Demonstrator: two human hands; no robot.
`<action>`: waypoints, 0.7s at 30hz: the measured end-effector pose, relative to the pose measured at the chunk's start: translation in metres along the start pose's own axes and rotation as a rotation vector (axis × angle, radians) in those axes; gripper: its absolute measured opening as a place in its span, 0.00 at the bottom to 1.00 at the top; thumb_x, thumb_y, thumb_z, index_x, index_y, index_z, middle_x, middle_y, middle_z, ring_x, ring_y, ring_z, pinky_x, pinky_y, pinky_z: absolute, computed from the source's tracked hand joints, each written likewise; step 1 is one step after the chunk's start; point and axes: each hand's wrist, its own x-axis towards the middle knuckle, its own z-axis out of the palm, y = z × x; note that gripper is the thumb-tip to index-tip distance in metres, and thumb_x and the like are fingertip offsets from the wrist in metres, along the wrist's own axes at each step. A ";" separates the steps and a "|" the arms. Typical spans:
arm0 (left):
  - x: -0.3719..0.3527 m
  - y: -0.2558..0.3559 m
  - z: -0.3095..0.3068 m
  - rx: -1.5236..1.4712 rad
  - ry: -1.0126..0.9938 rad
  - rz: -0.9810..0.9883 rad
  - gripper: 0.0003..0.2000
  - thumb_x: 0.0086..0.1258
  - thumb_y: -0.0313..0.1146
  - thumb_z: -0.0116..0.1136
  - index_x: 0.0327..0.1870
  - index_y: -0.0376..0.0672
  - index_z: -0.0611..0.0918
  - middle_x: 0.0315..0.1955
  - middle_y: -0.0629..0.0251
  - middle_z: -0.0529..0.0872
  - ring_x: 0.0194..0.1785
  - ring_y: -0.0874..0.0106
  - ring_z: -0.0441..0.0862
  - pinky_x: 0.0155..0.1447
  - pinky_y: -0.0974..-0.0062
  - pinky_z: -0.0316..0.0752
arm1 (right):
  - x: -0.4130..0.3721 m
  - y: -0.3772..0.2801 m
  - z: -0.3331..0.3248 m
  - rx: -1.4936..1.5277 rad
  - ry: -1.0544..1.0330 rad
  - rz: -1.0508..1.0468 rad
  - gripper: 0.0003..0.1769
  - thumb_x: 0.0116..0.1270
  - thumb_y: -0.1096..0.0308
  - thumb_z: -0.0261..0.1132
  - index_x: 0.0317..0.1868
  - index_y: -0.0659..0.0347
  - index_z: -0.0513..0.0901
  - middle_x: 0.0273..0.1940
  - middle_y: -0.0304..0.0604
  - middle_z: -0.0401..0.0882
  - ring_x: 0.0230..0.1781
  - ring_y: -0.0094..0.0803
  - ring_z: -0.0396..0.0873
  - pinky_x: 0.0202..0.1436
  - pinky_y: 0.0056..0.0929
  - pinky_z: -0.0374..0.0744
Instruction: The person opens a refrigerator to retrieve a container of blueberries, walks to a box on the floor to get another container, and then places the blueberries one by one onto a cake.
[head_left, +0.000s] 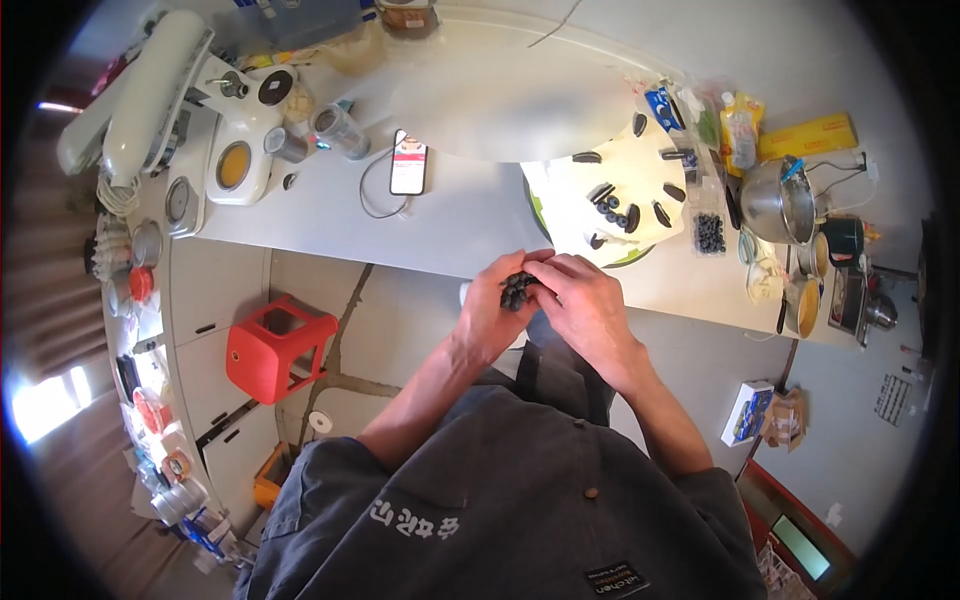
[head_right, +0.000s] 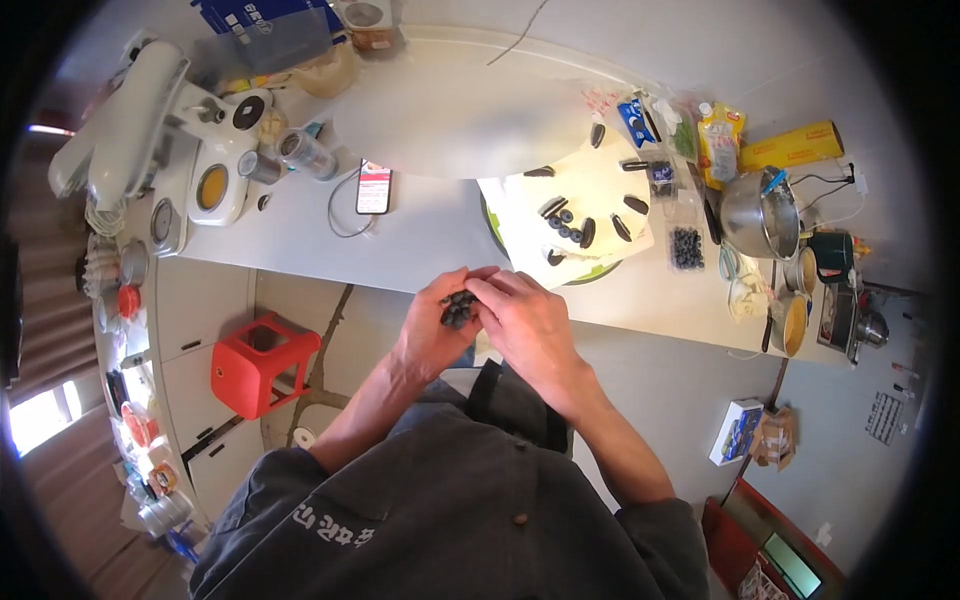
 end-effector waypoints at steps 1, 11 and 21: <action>-0.002 0.000 -0.003 0.009 0.011 0.002 0.19 0.82 0.39 0.51 0.58 0.30 0.81 0.50 0.59 0.86 0.53 0.69 0.81 0.63 0.68 0.75 | -0.001 -0.002 0.002 -0.003 -0.002 -0.006 0.18 0.61 0.74 0.71 0.53 0.55 0.86 0.45 0.40 0.86 0.45 0.41 0.86 0.44 0.39 0.86; -0.009 0.001 0.006 0.199 0.080 -0.025 0.14 0.81 0.33 0.56 0.56 0.31 0.83 0.46 0.59 0.87 0.44 0.70 0.84 0.51 0.68 0.81 | -0.005 0.002 -0.011 0.288 0.105 0.360 0.10 0.71 0.69 0.72 0.50 0.61 0.89 0.41 0.47 0.90 0.31 0.34 0.87 0.37 0.30 0.84; -0.001 -0.007 0.017 0.425 0.084 0.027 0.12 0.81 0.36 0.62 0.44 0.35 0.86 0.31 0.66 0.83 0.28 0.80 0.73 0.27 0.80 0.65 | -0.017 0.020 -0.012 0.586 0.185 0.312 0.07 0.71 0.77 0.69 0.48 0.65 0.88 0.42 0.46 0.89 0.38 0.35 0.89 0.41 0.30 0.84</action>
